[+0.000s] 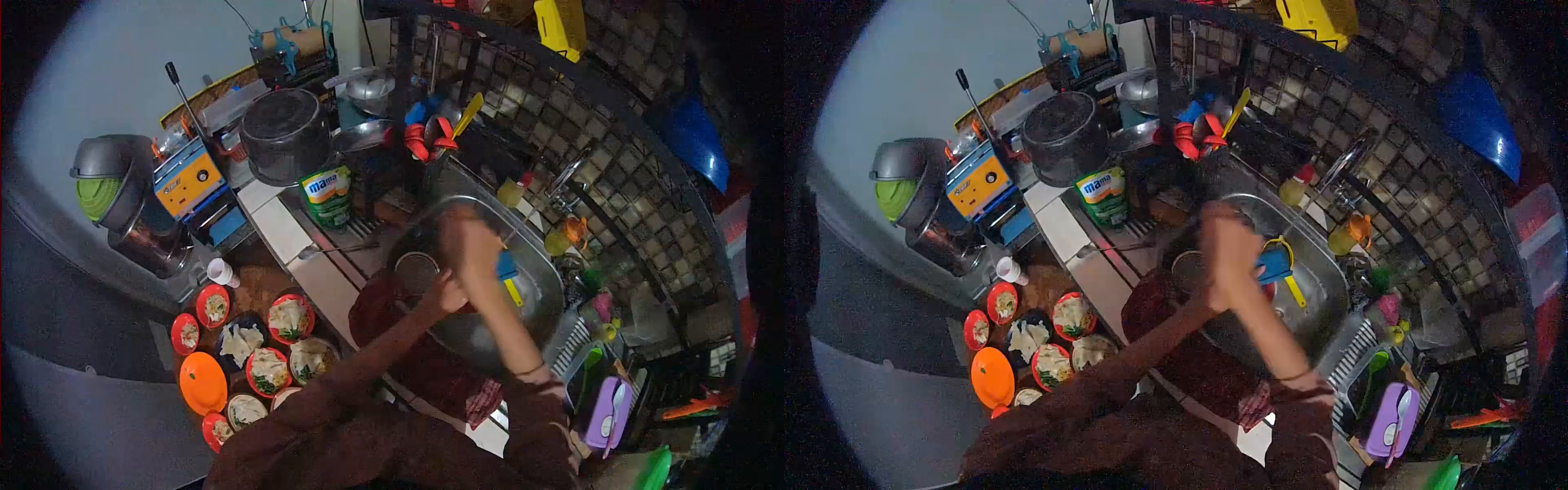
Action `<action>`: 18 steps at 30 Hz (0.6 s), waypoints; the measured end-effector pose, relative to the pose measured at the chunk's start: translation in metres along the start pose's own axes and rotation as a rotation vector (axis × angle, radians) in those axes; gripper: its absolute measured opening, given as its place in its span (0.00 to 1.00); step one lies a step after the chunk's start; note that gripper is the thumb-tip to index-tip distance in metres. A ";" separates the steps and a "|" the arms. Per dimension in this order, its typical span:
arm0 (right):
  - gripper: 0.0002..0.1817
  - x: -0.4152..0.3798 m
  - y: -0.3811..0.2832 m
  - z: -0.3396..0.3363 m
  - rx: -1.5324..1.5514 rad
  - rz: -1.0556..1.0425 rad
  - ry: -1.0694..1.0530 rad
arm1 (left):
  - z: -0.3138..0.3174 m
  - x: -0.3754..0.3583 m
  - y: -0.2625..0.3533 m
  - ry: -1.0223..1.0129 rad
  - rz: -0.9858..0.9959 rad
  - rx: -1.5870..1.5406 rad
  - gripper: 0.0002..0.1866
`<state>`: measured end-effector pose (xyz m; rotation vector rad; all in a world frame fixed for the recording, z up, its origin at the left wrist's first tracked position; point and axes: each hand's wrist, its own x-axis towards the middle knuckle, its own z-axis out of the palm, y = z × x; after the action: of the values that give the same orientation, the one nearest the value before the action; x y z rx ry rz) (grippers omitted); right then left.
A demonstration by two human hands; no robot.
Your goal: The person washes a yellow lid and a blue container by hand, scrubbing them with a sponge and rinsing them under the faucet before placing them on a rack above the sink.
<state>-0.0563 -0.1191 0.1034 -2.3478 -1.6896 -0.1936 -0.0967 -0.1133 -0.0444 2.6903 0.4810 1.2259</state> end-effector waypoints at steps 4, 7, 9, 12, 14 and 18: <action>0.10 0.014 -0.081 0.073 0.176 -0.343 -0.035 | -0.002 -0.004 0.011 -0.037 -0.045 0.042 0.26; 0.10 0.037 -0.114 0.148 0.029 -0.542 -0.277 | 0.015 -0.011 0.004 0.015 -0.061 -0.010 0.29; 0.10 0.041 -0.123 0.169 0.075 -0.520 -0.197 | 0.026 -0.016 -0.003 0.121 -0.044 0.016 0.30; 0.08 0.061 -0.122 0.257 0.084 -0.552 -0.044 | 0.020 -0.022 -0.003 0.139 -0.039 0.030 0.31; 0.08 0.060 -0.123 0.263 0.045 -0.607 0.037 | 0.015 -0.025 0.000 0.122 -0.027 0.030 0.31; 0.07 0.054 -0.118 0.198 0.015 -0.761 0.090 | 0.014 -0.029 -0.001 0.049 -0.113 0.066 0.30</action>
<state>-0.1569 0.0191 -0.0597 -1.5407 -2.4281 -0.4023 -0.1042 -0.1227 -0.0744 2.6511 0.6820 1.2682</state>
